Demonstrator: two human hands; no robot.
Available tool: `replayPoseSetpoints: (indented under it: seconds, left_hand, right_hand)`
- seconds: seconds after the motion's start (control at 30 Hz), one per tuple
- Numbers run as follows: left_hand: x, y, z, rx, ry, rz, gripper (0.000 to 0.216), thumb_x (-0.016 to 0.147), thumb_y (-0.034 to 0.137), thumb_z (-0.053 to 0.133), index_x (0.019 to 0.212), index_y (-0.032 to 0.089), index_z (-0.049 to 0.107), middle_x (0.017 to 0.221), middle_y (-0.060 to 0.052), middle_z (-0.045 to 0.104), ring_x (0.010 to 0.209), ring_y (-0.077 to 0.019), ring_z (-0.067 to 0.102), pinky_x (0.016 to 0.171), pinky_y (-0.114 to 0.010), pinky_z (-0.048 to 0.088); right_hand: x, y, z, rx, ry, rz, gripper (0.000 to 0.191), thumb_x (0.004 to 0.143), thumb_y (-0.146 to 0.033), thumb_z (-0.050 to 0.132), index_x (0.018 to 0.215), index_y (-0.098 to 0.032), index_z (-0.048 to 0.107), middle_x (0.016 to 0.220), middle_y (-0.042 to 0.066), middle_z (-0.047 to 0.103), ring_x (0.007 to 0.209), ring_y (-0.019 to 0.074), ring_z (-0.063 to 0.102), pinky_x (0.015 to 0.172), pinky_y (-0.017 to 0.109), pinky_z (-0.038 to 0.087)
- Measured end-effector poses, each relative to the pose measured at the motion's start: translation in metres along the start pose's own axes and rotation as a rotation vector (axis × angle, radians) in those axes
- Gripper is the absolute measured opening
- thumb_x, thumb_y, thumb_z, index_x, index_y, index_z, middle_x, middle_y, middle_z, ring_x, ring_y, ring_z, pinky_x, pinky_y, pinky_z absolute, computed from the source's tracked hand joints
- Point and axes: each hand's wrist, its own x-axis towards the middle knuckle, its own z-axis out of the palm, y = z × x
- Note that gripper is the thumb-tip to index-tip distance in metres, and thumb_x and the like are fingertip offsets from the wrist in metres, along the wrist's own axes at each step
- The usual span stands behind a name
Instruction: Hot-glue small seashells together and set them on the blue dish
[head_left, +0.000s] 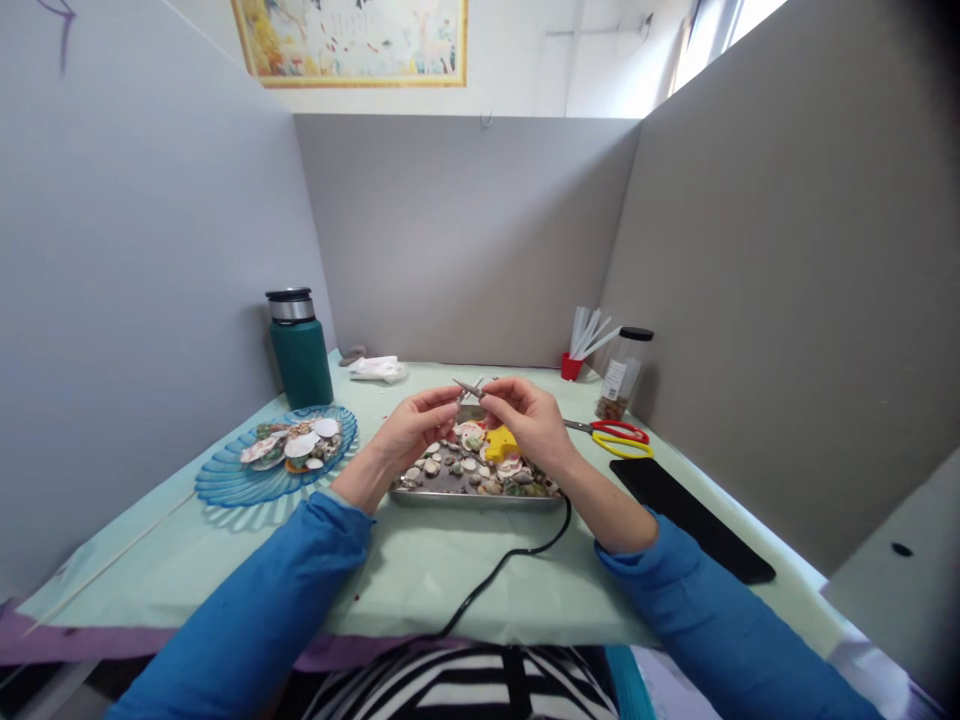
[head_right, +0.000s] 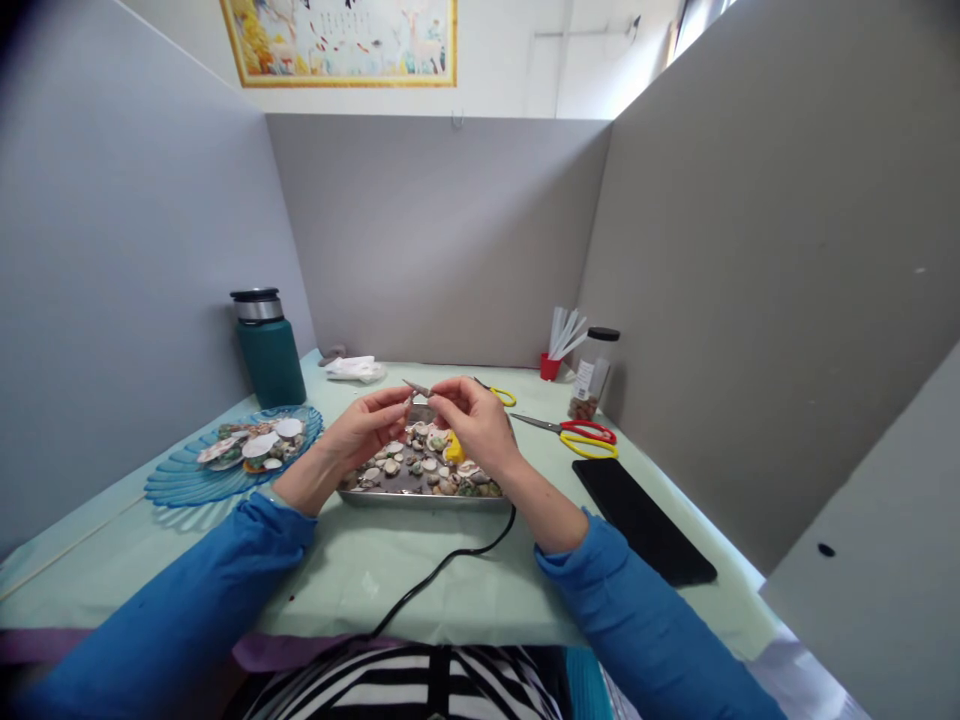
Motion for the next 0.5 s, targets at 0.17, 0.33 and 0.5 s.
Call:
replayPoseSetpoints:
  seconds: [0.17,0.33,0.5]
  left_hand:
    - [-0.0006,0.0017,0.0011,0.027,-0.046,0.003,0.031,0.068,0.019,0.072,0.098,0.014,0.068,0.059,0.001,0.057,0.049,-0.0061,0.048,0.054,-0.024,0.047]
    - [-0.0016,0.0030,0.0014,0.023,-0.042,-0.005,0.031,0.068,0.020,0.072,0.098,0.015,0.068,0.060,0.000,0.058,0.048,-0.0058,0.048,0.055,-0.023,0.047]
    - [-0.0015,0.0023,0.0006,0.022,-0.046,-0.008,0.032,0.068,0.020,0.072,0.099,0.014,0.068,0.062,0.000,0.059,0.049,-0.0057,0.047,0.056,-0.024,0.047]
  right_hand:
    - [-0.0067,0.0009,0.0063,-0.162,0.023,-0.139,0.016,0.080,-0.031,0.059,0.089,-0.018,0.059,0.078,0.002,0.063,0.067,0.0131,0.060,0.065,0.027,0.050]
    - [-0.0100,-0.0011,0.0082,-0.332,0.047,-0.281,0.013,0.082,-0.028,0.058,0.090,-0.018,0.061,0.086,0.005,0.064,0.074,0.0151,0.060,0.071,0.030,0.049]
    - [-0.0109,-0.0017,0.0084,-0.414,0.040,-0.322,0.010,0.083,-0.025,0.056,0.089,-0.019,0.060,0.086,0.005,0.063,0.077,0.0160,0.059,0.072,0.029,0.048]
